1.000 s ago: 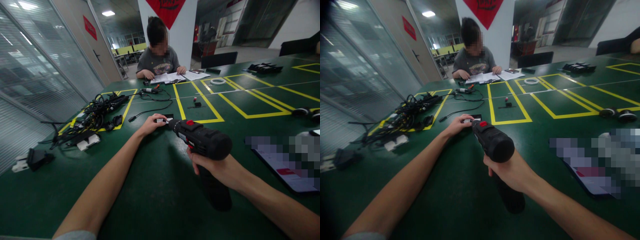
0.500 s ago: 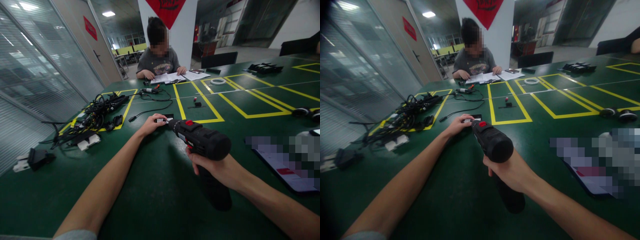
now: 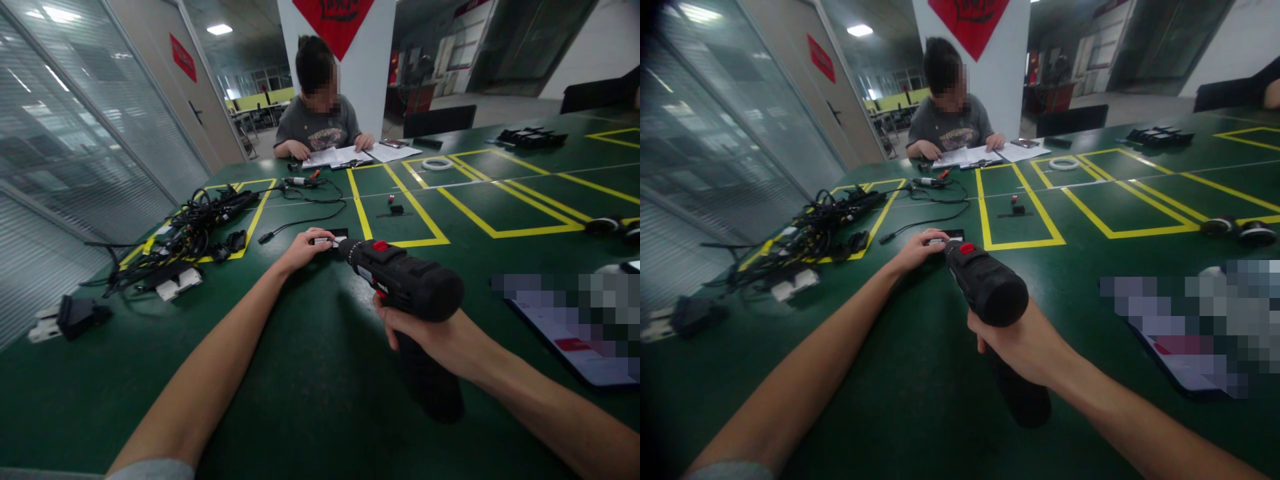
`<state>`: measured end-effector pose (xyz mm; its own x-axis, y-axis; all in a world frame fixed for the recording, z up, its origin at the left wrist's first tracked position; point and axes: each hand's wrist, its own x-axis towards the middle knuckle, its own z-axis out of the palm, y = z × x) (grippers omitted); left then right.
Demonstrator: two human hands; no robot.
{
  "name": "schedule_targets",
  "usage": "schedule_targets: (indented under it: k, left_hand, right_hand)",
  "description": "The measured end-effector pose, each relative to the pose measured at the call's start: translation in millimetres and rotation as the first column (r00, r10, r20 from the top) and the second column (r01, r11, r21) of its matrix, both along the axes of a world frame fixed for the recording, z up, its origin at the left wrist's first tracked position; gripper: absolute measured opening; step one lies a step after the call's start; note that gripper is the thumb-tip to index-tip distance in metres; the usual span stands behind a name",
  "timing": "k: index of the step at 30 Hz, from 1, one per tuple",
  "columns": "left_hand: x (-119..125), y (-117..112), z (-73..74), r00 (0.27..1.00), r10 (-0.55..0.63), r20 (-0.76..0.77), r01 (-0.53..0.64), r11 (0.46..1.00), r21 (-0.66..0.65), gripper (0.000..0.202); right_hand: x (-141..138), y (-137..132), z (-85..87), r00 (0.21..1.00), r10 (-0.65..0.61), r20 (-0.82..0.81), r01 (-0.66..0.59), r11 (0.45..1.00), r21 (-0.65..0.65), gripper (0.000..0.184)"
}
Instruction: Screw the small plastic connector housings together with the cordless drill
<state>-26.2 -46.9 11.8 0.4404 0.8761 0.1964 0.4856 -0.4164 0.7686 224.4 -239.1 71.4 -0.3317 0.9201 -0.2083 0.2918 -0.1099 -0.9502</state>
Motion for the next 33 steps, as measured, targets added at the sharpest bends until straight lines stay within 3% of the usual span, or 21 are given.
schedule_targets:
  k: [18, 33]
  left_hand:
    - [-3.1, 4.5, -3.8, 0.999, -0.033, 0.024, 0.033, 0.999, -0.012, 0.035]
    - [-4.3, 7.7, -6.9, 0.999, -0.039, 0.03, 0.039, 0.999, 0.003, 0.032]
  right_hand:
    - [0.0, -0.4, 0.0, 0.998, 0.025, -0.052, -0.025, 1.0, -0.001, 0.022]
    - [0.5, -0.8, 3.2, 1.0, 0.03, -0.003, -0.03, 1.0, -0.005, 0.021]
